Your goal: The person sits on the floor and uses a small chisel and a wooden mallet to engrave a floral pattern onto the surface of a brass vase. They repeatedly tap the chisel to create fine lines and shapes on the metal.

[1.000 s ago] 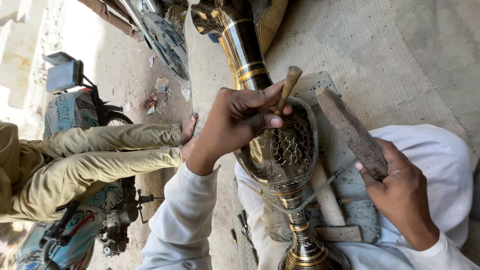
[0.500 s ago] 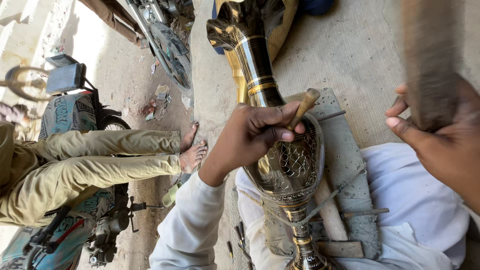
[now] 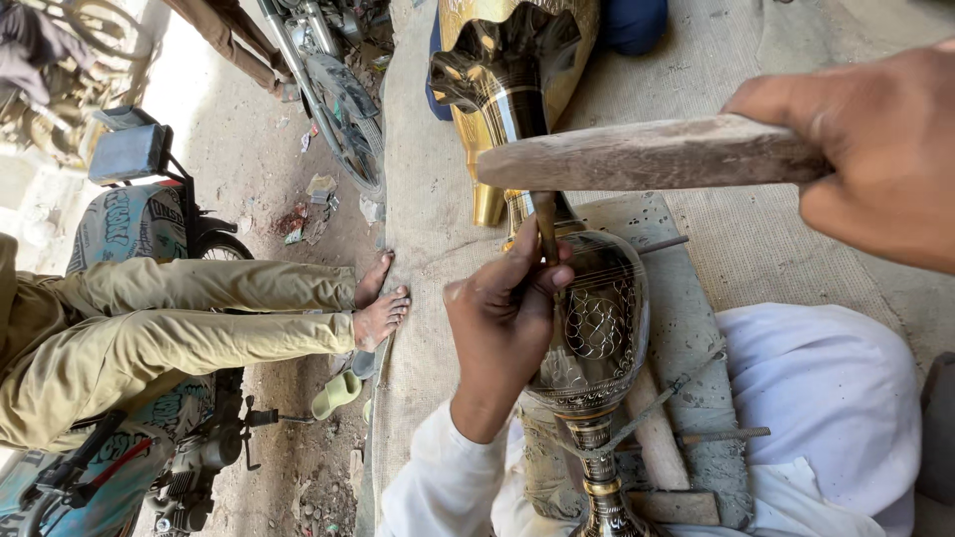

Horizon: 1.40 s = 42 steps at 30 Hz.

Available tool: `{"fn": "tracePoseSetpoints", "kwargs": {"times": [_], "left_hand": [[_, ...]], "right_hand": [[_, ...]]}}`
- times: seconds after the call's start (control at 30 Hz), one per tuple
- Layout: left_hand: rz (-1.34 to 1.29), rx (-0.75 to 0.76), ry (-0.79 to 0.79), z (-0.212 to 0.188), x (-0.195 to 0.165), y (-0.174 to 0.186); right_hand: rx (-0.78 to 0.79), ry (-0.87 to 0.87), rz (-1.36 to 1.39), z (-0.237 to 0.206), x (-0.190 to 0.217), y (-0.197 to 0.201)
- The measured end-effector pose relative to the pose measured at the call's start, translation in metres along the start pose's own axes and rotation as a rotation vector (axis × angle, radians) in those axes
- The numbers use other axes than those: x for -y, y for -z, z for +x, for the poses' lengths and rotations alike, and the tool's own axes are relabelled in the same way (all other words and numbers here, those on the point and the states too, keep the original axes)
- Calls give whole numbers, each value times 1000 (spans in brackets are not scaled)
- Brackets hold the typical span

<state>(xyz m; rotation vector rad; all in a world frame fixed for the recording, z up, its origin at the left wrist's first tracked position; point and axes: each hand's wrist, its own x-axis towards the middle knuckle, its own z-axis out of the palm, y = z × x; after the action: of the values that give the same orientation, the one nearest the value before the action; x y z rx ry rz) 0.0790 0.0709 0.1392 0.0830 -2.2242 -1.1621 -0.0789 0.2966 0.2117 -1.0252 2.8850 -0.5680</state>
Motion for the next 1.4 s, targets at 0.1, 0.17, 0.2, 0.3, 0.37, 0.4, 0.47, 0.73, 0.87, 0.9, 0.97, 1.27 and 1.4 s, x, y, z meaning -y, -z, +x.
{"fn": "tracePoseSetpoints", "kwargs": {"times": [0.1, 0.17, 0.2, 0.3, 0.37, 0.4, 0.47, 0.73, 0.87, 0.9, 0.97, 1.27, 1.4], "left_hand": [[17, -114, -38, -5, -2, -3], [-13, -106, -6, -5, -3, -4], [-30, -98, 6, -3, -3, -5], [17, 177, -85, 12, -1, 0], [-111, 368, -22, 24, 3, 5], [-173, 465, 8, 28, 4, 7], [-223, 546, -2, 36, 6, 10], [-359, 621, 132, 38, 8, 11], [-242, 664, -10, 44, 7, 15], [-243, 678, -48, 47, 6, 15], [-176, 767, -121, 54, 3, 19], [-103, 1132, -315, 90, 1, 9], [-119, 1169, -297, 93, 3, 12]], "right_hand": [[-71, 85, 126, 1, -9, 1], [-91, 71, -5, -4, -21, -6], [-105, 80, -43, -7, -27, -10], [-95, 89, -26, -15, -41, -30], [-24, -62, -76, -26, -42, -51], [76, -82, -169, -31, -42, -62], [262, -128, -352, -39, -43, -85], [-99, -303, 615, -60, -44, -111], [-354, -112, 351, -67, -31, -106], [-402, -152, 528, -71, -29, -108], [-480, -229, 886, -82, -26, -118], [-738, -227, 473, -143, -25, -209], [-828, -299, 748, -145, -19, -218]]}}
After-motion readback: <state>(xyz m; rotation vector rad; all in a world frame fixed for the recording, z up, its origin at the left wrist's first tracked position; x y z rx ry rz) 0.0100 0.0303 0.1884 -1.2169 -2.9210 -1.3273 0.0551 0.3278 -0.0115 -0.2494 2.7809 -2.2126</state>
